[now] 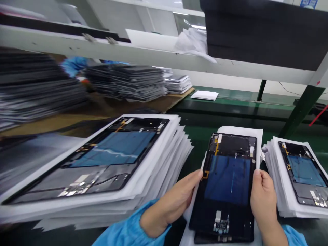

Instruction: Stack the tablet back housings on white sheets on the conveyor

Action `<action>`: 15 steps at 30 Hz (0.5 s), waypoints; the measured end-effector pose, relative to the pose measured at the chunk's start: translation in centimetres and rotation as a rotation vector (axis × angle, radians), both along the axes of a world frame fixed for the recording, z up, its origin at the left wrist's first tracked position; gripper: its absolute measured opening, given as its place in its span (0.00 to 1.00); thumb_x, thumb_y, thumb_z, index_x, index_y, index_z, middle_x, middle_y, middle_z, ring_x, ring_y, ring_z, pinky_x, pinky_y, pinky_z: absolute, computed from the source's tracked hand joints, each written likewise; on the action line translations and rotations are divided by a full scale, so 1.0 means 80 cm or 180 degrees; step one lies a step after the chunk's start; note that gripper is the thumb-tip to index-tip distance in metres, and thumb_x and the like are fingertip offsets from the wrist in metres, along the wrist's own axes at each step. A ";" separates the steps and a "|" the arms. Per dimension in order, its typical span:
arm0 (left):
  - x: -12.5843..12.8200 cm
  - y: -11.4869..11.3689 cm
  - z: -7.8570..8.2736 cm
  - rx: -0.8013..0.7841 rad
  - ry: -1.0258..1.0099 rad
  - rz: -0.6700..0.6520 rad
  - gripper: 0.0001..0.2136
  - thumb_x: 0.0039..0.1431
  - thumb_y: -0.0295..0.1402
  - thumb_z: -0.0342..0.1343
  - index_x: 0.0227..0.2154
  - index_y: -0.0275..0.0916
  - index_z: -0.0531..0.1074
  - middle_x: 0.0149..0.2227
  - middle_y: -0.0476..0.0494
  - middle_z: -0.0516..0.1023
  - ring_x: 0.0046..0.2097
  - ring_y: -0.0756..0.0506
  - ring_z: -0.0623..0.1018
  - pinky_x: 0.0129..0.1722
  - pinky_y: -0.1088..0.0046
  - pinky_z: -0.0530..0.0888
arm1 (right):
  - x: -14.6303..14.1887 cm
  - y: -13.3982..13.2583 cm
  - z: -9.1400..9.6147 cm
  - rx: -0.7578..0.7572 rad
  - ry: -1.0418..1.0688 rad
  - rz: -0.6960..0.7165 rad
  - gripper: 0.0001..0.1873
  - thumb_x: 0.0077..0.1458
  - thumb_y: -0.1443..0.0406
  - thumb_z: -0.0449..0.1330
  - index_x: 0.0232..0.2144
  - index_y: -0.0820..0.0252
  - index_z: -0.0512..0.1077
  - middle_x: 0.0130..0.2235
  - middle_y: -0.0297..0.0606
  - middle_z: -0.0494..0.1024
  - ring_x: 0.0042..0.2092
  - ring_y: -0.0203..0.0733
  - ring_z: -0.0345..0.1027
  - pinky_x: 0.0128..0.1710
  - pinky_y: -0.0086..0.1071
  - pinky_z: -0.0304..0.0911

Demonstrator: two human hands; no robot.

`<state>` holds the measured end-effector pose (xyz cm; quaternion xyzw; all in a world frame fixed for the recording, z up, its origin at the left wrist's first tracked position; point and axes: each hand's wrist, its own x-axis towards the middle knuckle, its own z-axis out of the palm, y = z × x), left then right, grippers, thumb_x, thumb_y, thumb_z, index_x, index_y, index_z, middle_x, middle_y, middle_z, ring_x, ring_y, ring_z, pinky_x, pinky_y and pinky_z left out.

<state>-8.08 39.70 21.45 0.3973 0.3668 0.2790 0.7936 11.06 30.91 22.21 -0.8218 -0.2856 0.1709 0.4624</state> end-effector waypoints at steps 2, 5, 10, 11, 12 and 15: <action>-0.010 0.000 0.008 -0.0082 -0.0202 -0.0475 0.21 0.51 0.45 0.52 0.40 0.32 0.70 0.41 0.37 0.75 0.45 0.40 0.73 0.45 0.65 0.68 | 0.004 -0.001 0.001 -0.0009 0.0042 0.0026 0.21 0.52 0.48 0.46 0.32 0.57 0.66 0.30 0.34 0.70 0.36 0.44 0.63 0.36 0.34 0.56; -0.011 -0.001 0.011 0.0240 -0.0054 -0.0387 0.19 0.51 0.44 0.53 0.39 0.33 0.70 0.41 0.39 0.75 0.45 0.42 0.73 0.48 0.67 0.66 | -0.001 -0.004 0.002 -0.0001 -0.0004 -0.0027 0.21 0.52 0.48 0.46 0.31 0.57 0.67 0.31 0.34 0.71 0.39 0.45 0.63 0.38 0.34 0.56; 0.012 -0.005 -0.009 0.0867 0.1143 0.0809 0.25 0.52 0.52 0.43 0.35 0.33 0.70 0.35 0.40 0.75 0.41 0.40 0.72 0.44 0.64 0.66 | -0.029 -0.010 0.002 0.0375 0.0358 -0.0111 0.24 0.48 0.47 0.51 0.36 0.59 0.67 0.38 0.38 0.73 0.45 0.48 0.63 0.42 0.34 0.58; 0.014 -0.004 -0.013 0.0988 0.1418 0.1029 0.26 0.52 0.52 0.42 0.35 0.33 0.70 0.35 0.39 0.75 0.40 0.39 0.72 0.43 0.63 0.66 | -0.033 -0.011 0.002 0.0528 0.0597 -0.0007 0.25 0.47 0.47 0.53 0.39 0.59 0.67 0.41 0.38 0.73 0.46 0.48 0.62 0.43 0.34 0.59; 0.016 -0.002 -0.016 0.1103 0.1596 0.1207 0.26 0.53 0.53 0.41 0.35 0.33 0.70 0.35 0.39 0.74 0.40 0.39 0.72 0.43 0.62 0.66 | -0.035 -0.011 0.002 0.0652 0.0911 0.0114 0.27 0.45 0.47 0.54 0.42 0.58 0.66 0.43 0.38 0.72 0.47 0.47 0.62 0.43 0.33 0.60; 0.013 0.007 -0.019 0.1155 0.1346 0.1339 0.25 0.53 0.52 0.42 0.36 0.33 0.69 0.37 0.39 0.74 0.42 0.40 0.71 0.45 0.62 0.65 | -0.034 -0.008 0.005 0.0763 0.2145 0.0341 0.32 0.41 0.49 0.60 0.46 0.58 0.63 0.45 0.37 0.72 0.48 0.45 0.63 0.41 0.31 0.63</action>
